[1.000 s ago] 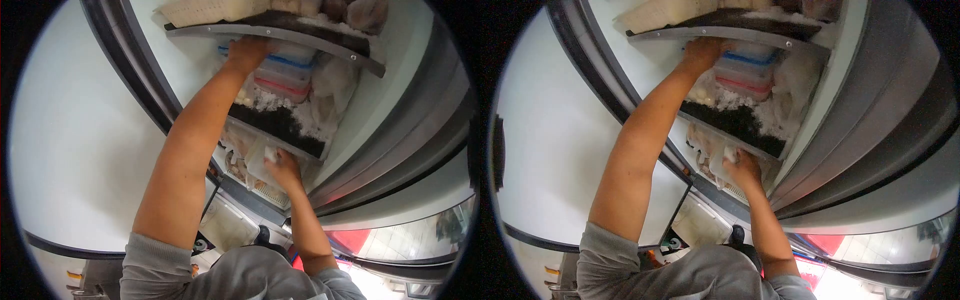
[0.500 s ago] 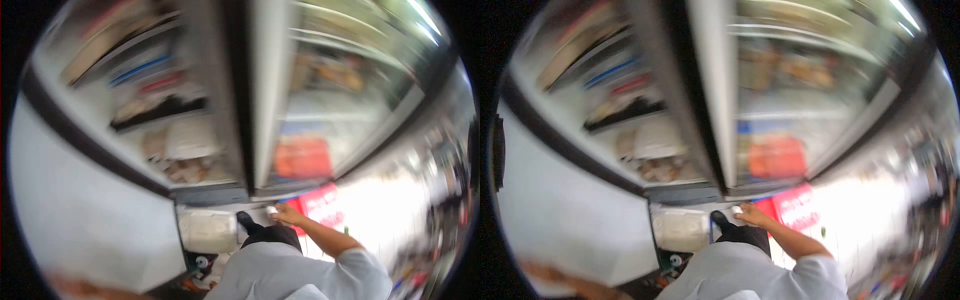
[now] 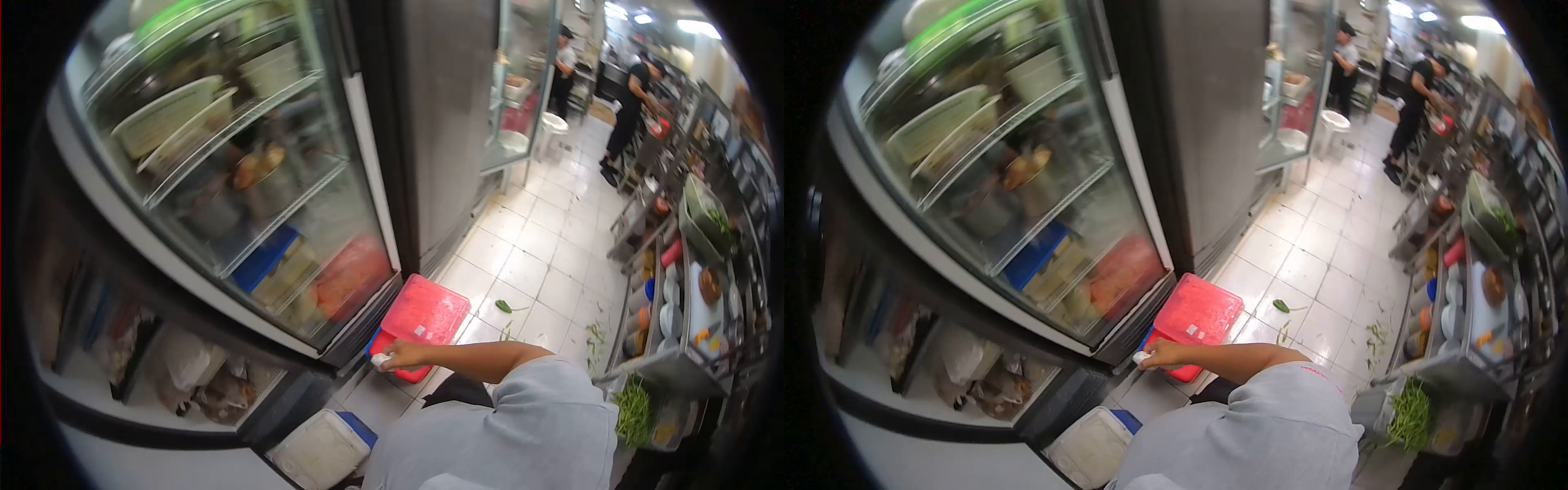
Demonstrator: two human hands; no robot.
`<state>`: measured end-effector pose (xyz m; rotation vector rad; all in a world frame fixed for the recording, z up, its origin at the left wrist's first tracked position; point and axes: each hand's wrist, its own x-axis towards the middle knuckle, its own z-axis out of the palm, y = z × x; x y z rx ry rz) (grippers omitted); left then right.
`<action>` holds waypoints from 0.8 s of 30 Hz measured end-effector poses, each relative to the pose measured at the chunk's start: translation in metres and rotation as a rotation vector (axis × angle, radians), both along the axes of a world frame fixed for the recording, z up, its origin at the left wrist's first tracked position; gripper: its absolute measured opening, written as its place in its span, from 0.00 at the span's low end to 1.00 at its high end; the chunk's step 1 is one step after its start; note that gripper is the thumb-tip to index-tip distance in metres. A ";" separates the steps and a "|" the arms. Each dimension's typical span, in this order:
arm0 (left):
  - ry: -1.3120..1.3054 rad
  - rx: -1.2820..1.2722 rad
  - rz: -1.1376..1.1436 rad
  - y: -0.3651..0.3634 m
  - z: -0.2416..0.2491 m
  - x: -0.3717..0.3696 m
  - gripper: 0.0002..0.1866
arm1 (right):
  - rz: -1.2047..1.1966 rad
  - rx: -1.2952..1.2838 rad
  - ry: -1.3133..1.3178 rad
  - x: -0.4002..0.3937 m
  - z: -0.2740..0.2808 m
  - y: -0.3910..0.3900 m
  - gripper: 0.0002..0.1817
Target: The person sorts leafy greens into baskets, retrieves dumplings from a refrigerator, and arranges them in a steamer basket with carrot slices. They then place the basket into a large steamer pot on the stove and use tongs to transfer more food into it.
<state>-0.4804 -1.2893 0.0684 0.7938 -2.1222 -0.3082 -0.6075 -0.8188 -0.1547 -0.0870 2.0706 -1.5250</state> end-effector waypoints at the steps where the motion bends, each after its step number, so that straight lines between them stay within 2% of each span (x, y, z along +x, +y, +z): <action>1: 0.004 -0.003 -0.024 0.015 0.001 -0.005 0.23 | -0.028 -0.015 0.004 0.004 -0.002 0.008 0.28; 4: 0.022 0.008 -0.118 0.062 0.001 -0.018 0.23 | -0.104 -0.148 0.045 0.025 -0.024 0.032 0.20; 7: 0.051 0.038 -0.218 0.118 -0.003 -0.032 0.23 | -0.112 -0.114 -0.052 0.062 -0.012 0.086 0.20; 11: 0.101 0.094 -0.387 0.210 -0.005 -0.045 0.23 | -0.244 -0.115 -0.057 0.117 -0.008 0.181 0.20; 12: 0.115 0.110 -0.446 0.236 -0.006 -0.048 0.23 | -0.270 -0.065 0.019 0.124 -0.025 0.204 0.20; 15: 0.147 0.200 -0.687 0.330 -0.013 -0.059 0.23 | -0.378 -0.104 0.052 0.162 -0.018 0.275 0.20; 16: 0.146 0.244 -0.776 0.364 -0.016 -0.062 0.23 | -0.439 -0.110 0.054 0.174 -0.018 0.297 0.24; 18: 0.122 0.360 -0.974 0.434 -0.023 -0.065 0.23 | -0.540 -0.042 0.153 0.202 -0.014 0.337 0.25; 19: 0.095 0.439 -1.085 0.469 -0.028 -0.066 0.23 | -0.575 0.037 0.242 0.217 -0.004 0.355 0.26; 20: 0.037 0.556 -1.236 0.508 -0.038 -0.066 0.23 | -0.623 0.012 0.196 0.232 0.005 0.373 0.28; 22: -0.189 0.954 -1.596 0.588 -0.073 -0.061 0.23 | -0.782 0.055 0.265 0.259 0.013 0.399 0.27; 23: -0.389 1.224 -1.763 0.631 -0.091 -0.055 0.23 | -0.897 0.105 0.346 0.269 0.019 0.410 0.27; 24: -0.816 1.793 -1.749 0.677 -0.119 -0.046 0.25 | -0.988 0.164 0.400 0.283 0.031 0.420 0.26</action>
